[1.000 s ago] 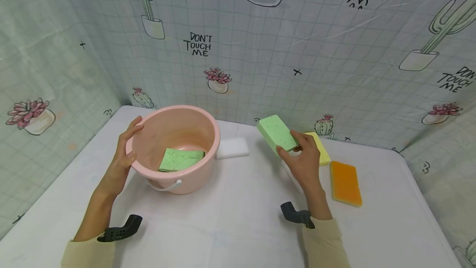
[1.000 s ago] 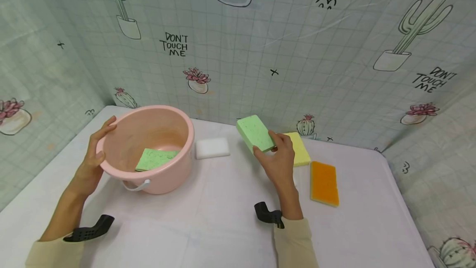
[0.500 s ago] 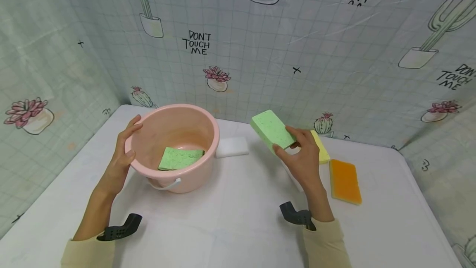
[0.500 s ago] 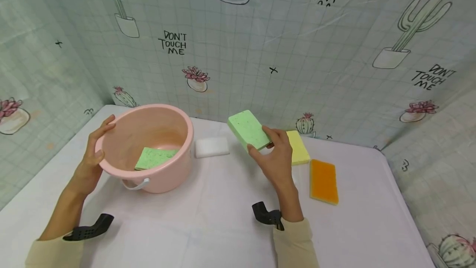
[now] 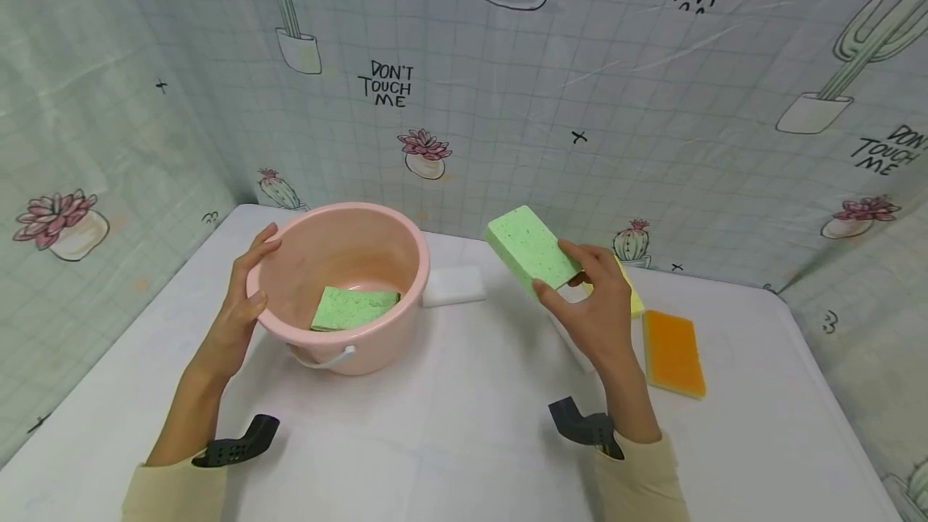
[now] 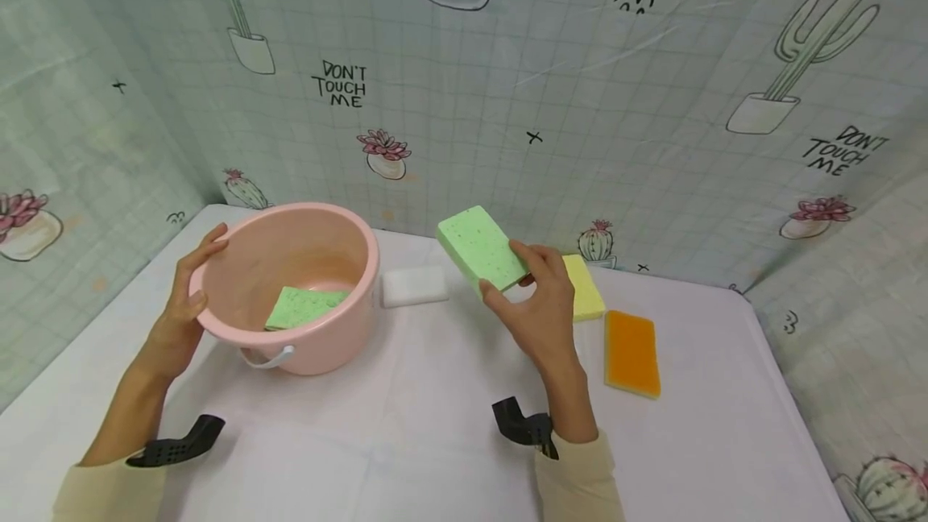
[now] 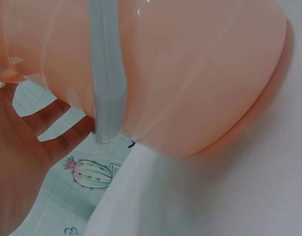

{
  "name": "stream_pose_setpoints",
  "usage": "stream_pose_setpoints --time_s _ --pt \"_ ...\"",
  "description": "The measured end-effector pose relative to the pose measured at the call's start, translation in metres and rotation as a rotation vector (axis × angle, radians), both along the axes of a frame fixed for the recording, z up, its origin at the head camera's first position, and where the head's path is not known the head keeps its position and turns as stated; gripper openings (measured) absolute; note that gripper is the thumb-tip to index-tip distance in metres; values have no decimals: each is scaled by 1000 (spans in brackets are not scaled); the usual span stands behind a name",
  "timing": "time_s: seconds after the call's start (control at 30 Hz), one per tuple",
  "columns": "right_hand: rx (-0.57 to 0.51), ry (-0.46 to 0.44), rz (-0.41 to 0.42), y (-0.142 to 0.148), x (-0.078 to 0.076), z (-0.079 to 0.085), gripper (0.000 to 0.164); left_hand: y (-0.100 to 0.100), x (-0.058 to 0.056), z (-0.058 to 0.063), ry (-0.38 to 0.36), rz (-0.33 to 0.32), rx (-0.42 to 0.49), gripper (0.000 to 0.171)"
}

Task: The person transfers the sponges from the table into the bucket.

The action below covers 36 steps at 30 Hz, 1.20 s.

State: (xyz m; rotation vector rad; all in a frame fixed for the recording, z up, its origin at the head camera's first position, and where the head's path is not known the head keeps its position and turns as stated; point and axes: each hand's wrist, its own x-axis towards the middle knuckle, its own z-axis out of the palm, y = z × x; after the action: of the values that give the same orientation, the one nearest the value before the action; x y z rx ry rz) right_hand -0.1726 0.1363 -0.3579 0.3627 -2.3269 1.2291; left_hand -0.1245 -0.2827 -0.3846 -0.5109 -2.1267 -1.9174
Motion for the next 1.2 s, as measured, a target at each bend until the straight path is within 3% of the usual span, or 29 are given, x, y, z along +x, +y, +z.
stream_pose_setpoints --time_s 0.3,0.7,1.2 --pt "41 12 18 -3 6 8 57 1 0 2 -15 11 -11 60" --pt "32 52 138 -21 5 13 59 1 0 2 -2 5 -2 60" --pt "29 132 289 -49 -1 37 56 2 1 2 -20 13 -9 60"
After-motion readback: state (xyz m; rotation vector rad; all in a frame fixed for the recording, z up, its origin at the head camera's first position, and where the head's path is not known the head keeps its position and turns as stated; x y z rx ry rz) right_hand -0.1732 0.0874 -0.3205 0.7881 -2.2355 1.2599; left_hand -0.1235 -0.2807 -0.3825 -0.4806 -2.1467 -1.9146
